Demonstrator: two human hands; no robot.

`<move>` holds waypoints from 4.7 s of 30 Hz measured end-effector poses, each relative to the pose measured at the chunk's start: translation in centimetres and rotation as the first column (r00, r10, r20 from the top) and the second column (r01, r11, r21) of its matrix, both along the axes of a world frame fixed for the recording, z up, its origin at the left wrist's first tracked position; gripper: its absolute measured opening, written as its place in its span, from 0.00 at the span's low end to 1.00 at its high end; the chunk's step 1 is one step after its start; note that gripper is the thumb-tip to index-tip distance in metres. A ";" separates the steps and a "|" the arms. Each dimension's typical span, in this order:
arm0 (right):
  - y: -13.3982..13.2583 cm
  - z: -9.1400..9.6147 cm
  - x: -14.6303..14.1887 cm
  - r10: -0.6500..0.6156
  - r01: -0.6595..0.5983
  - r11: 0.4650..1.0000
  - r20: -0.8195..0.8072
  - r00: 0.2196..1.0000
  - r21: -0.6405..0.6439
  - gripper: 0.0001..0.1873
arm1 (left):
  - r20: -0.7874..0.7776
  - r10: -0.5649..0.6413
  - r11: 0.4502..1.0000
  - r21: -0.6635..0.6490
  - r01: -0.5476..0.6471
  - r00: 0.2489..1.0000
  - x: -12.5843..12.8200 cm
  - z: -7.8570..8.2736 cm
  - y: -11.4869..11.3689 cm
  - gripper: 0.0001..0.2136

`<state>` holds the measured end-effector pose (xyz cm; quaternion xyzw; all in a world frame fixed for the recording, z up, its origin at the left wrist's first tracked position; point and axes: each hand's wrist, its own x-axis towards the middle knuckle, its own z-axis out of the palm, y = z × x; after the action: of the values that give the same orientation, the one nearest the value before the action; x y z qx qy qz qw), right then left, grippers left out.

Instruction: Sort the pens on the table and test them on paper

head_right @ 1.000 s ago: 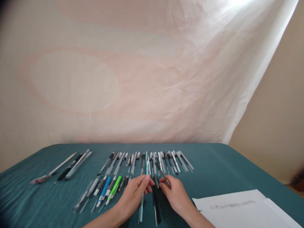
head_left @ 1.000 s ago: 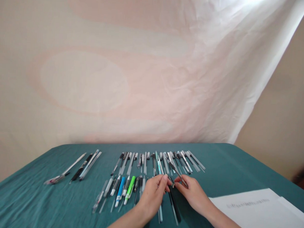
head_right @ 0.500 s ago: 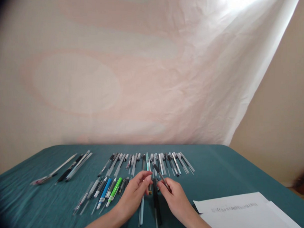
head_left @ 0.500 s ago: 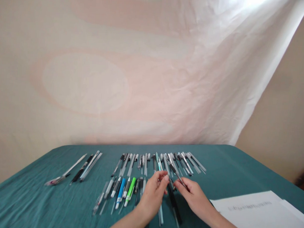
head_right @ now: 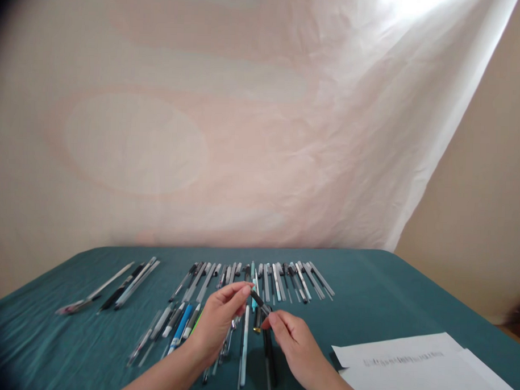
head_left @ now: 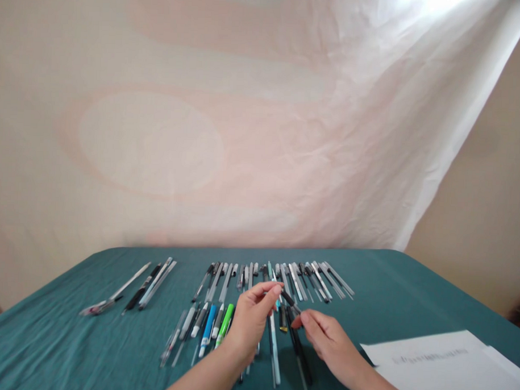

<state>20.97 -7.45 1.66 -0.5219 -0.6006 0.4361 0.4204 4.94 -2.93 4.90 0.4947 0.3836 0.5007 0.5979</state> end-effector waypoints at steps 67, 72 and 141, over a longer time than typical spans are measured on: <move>-0.4 2.3 0.6 0.005 -0.013 0.999 0.221 0.975 0.036 0.16 | -0.007 -0.234 0.965 -0.125 0.231 0.972 -0.4 0.2 0.2 0.15; -1.0 2.9 -0.4 0.043 -0.041 0.998 0.061 0.997 -0.036 0.16 | -0.057 -0.228 0.971 -0.084 0.223 0.972 0.1 0.2 -0.6 0.14; 2.1 -2.1 4.3 0.009 0.030 0.998 0.557 0.830 -0.061 0.14 | -0.817 0.497 0.790 0.566 -0.236 -0.293 -19.5 -4.6 11.4 0.15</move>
<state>25.29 -5.34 -0.40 -0.6434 -0.6791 0.2829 0.2117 -14.56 8.45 0.25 0.5952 0.7787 0.1481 -0.1324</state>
